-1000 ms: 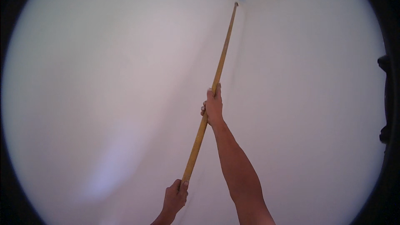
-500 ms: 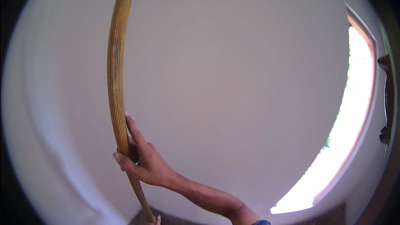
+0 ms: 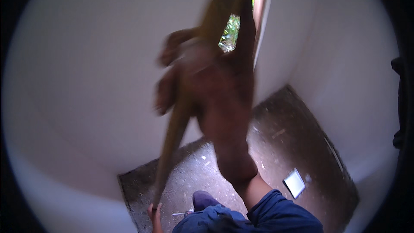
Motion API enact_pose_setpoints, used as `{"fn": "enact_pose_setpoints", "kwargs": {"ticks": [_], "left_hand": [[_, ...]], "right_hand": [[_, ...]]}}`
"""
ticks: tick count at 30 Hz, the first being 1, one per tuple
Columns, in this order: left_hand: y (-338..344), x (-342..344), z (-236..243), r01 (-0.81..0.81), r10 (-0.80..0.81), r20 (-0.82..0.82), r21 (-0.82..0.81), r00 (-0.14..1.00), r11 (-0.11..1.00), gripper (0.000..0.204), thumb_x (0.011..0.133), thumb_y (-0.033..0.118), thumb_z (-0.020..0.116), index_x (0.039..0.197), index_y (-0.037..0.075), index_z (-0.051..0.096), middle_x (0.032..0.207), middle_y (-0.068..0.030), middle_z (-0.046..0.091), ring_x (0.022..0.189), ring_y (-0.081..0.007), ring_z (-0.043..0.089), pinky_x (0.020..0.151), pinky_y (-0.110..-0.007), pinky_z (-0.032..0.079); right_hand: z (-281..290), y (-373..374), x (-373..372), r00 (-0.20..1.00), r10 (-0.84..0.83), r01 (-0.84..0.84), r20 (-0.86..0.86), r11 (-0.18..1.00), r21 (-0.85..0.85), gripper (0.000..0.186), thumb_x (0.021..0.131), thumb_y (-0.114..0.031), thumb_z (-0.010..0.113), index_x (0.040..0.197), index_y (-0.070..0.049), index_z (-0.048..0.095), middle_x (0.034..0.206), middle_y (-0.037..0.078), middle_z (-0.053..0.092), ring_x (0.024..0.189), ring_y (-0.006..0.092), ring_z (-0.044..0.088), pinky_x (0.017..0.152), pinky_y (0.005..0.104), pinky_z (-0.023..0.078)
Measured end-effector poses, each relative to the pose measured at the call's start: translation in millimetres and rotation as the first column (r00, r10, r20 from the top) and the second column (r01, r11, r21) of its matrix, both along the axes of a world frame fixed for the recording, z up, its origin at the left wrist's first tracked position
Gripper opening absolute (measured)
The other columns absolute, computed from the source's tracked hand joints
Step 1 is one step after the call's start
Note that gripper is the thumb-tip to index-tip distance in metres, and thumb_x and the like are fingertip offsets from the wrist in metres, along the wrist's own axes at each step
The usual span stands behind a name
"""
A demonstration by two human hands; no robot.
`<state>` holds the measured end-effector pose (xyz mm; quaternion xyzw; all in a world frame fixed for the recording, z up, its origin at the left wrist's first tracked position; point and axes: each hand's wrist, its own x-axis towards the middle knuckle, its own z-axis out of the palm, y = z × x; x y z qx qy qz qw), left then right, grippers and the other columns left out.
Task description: The person paints a white ceiling using a roller attached to a long extension pole. They repeatedly dip the roller into a paint tray on the floor and roll it across the ceiling surface in long strokes.
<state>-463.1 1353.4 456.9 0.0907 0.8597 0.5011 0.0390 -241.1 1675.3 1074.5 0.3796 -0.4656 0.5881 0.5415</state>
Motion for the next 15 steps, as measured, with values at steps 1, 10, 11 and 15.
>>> {"fn": "enact_pose_setpoints", "kwargs": {"ticks": [1,10,11,15], "left_hand": [[2,30,-17,0.063,-0.066,-0.132,-0.032,0.989,0.998,0.033,0.081,0.02,0.084,0.086,-0.003,0.061,0.076,-0.0147,0.062,0.073,-0.0278,0.06,0.072,-0.045,0.049],[51,199,-2,-0.194,-0.118,-0.682,-0.363,0.722,0.911,0.032,0.088,0.024,0.08,0.077,0.004,0.058,0.07,-0.0145,0.057,0.065,-0.0312,0.057,0.063,-0.046,0.046],[62,220,19,-0.258,-0.112,-0.73,-0.375,0.674,0.89,0.034,0.089,0.025,0.081,0.075,0.004,0.058,0.068,-0.0144,0.056,0.063,-0.0317,0.056,0.061,-0.046,0.045],[123,374,97,-0.321,-0.116,-0.819,-0.345,0.562,0.882,0.036,0.089,0.028,0.081,0.076,0.005,0.057,0.068,-0.0131,0.056,0.063,-0.032,0.055,0.063,-0.047,0.045]], "right_hand": [[-8,27,40,0.989,-0.149,0.15,0.018,0.984,-0.094,0.072,0.106,-0.026,0.057,0.163,-0.022,0.013,0.097,0.017,0.064,0.059,0.02,0.067,0.045,0.0307,0.057],[-175,281,244,0.92,-0.307,0.392,0.245,0.688,-0.611,0.03,0.109,-0.031,0.056,0.132,-0.013,0.051,0.072,-0.002,0.045,0.047,0.0047,0.048,0.037,0.0208,0.045],[-198,311,263,0.915,-0.301,0.402,0.268,0.633,-0.662,0.029,0.109,-0.031,0.055,0.13,-0.012,0.052,0.072,-0.003,0.043,0.047,0.0045,0.045,0.037,0.0205,0.044],[-279,449,485,0.885,-0.257,0.465,0.389,0.448,-0.763,0.023,0.107,-0.035,0.058,0.114,-0.013,0.054,0.078,-0.002,0.049,0.055,0.0074,0.048,0.045,0.0218,0.045]]}}
